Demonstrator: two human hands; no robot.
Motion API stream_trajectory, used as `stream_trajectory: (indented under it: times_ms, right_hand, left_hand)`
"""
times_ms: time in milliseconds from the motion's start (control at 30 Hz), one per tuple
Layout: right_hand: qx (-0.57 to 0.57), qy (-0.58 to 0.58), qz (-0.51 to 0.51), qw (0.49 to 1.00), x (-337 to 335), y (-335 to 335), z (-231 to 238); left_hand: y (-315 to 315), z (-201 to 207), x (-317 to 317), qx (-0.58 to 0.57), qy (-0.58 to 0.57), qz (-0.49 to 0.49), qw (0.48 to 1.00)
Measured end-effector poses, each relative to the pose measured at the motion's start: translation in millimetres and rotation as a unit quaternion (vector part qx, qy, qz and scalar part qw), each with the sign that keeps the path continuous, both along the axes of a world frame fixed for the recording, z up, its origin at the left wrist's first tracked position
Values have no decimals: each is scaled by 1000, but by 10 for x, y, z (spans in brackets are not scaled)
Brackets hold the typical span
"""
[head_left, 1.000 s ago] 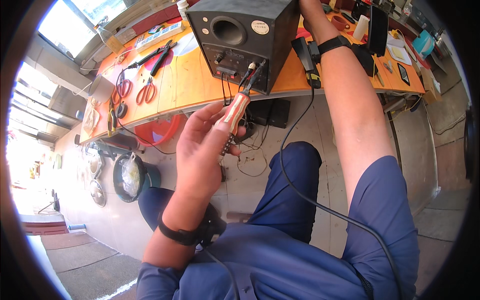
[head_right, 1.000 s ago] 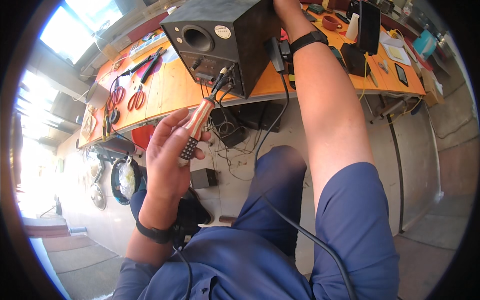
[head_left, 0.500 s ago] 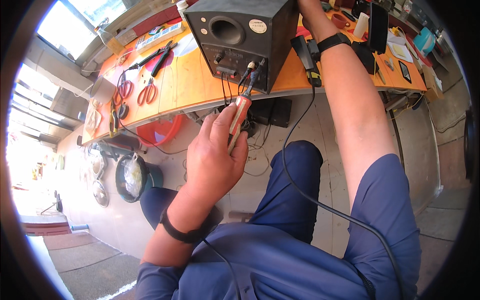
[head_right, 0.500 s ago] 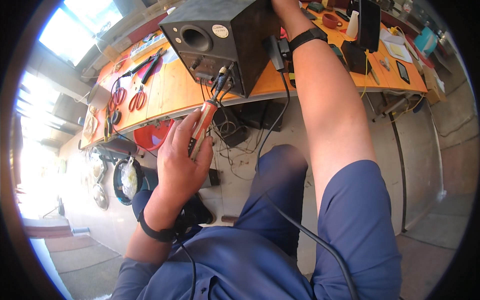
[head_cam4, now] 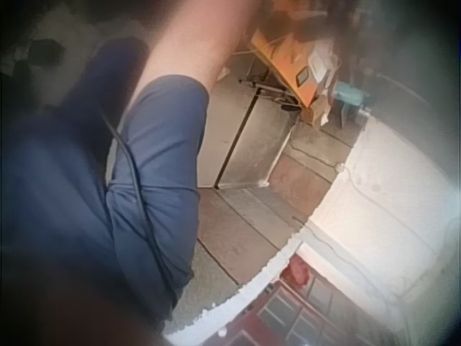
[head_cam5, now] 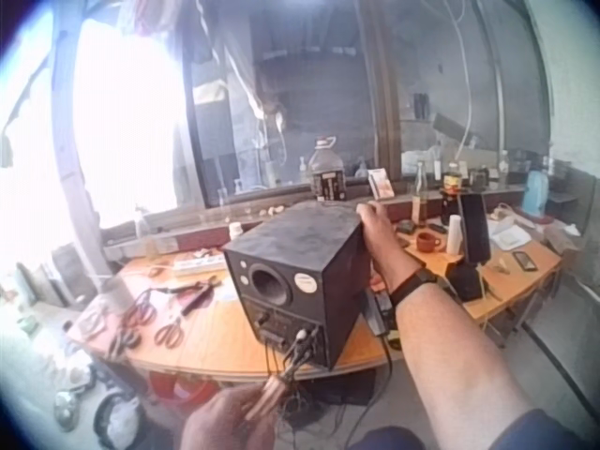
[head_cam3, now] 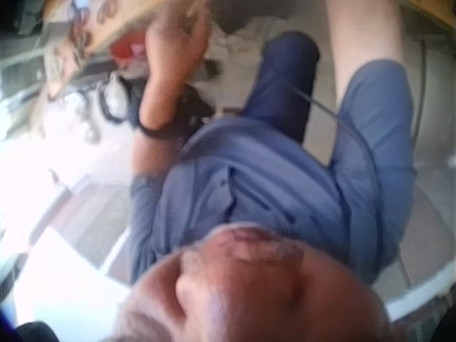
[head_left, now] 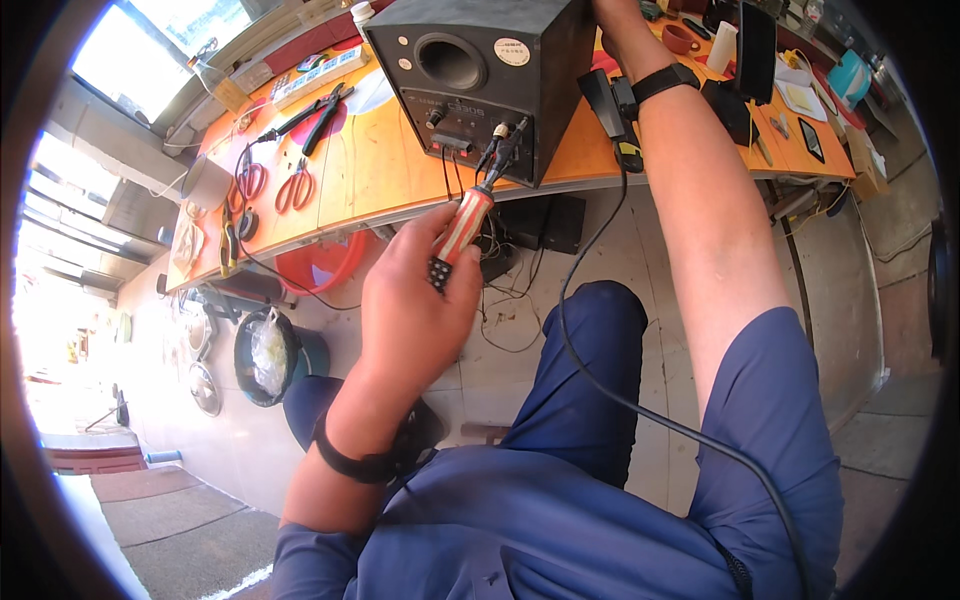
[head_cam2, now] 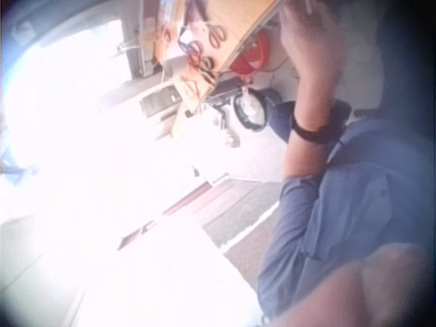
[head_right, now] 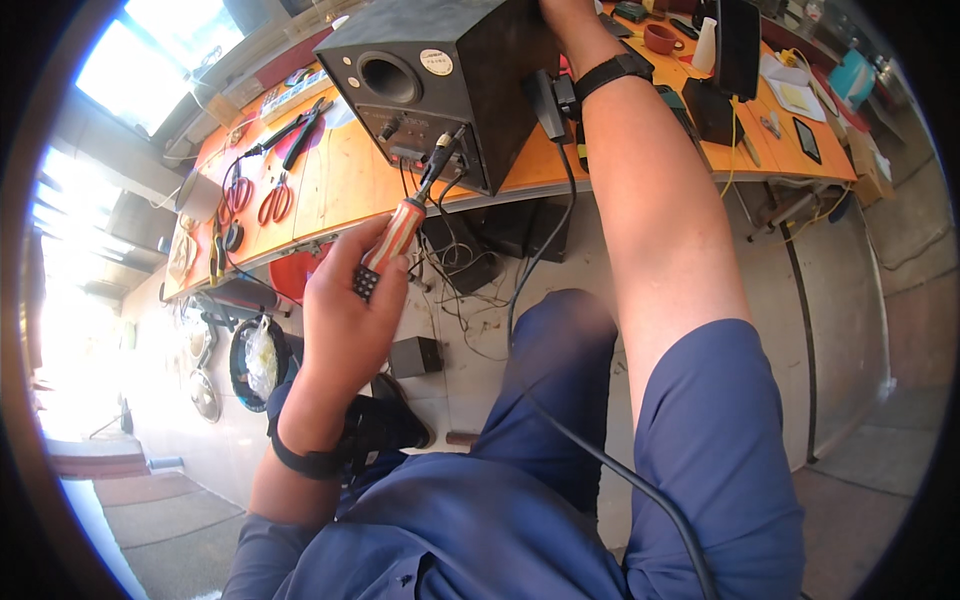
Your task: The person places a smartphone on a stand, then plugs a power cord into a power strip and connects it to a black electronic device. They use a screwdriver to adjust screws on the device's front panel, repeatedly tightening and loosening them while holding the device steady.
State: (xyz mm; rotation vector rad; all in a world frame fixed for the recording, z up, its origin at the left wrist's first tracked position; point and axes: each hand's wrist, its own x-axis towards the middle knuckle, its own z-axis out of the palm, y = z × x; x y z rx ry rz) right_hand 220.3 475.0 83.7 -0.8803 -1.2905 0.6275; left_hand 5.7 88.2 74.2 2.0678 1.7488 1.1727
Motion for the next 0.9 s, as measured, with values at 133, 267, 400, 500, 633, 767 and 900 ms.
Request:
stream_trajectory:
  times_ms: [133,267,400,500,633,767,900]
  right_hand:
    - [-11,11,0,1000,-20,-45,7]
    - [-13,33,19,999,-24,-64,6]
    - [-13,12,3,1000,-18,-84,15]
    - [-29,-4,-21,999,-23,-119,31]
    - [-34,-8,-32,999,-33,-137,33]
    - [-23,-4,-22,999,-24,-63,9]
    - [-2,-7,-13,1000,-7,45,-21]
  left_hand:
    - [-58,17,76,46,132,18,990]
    - [-86,115,49,-256,-528,-55,808]
    - [-11,123,-33,-337,-688,-75,638]
    - [-13,53,-26,-341,-737,-76,579]
    - [-32,-14,14,-199,-391,-41,898]
    - [-36,-16,67,37,74,6,997]
    - [-54,56,41,-97,-168,-22,981]
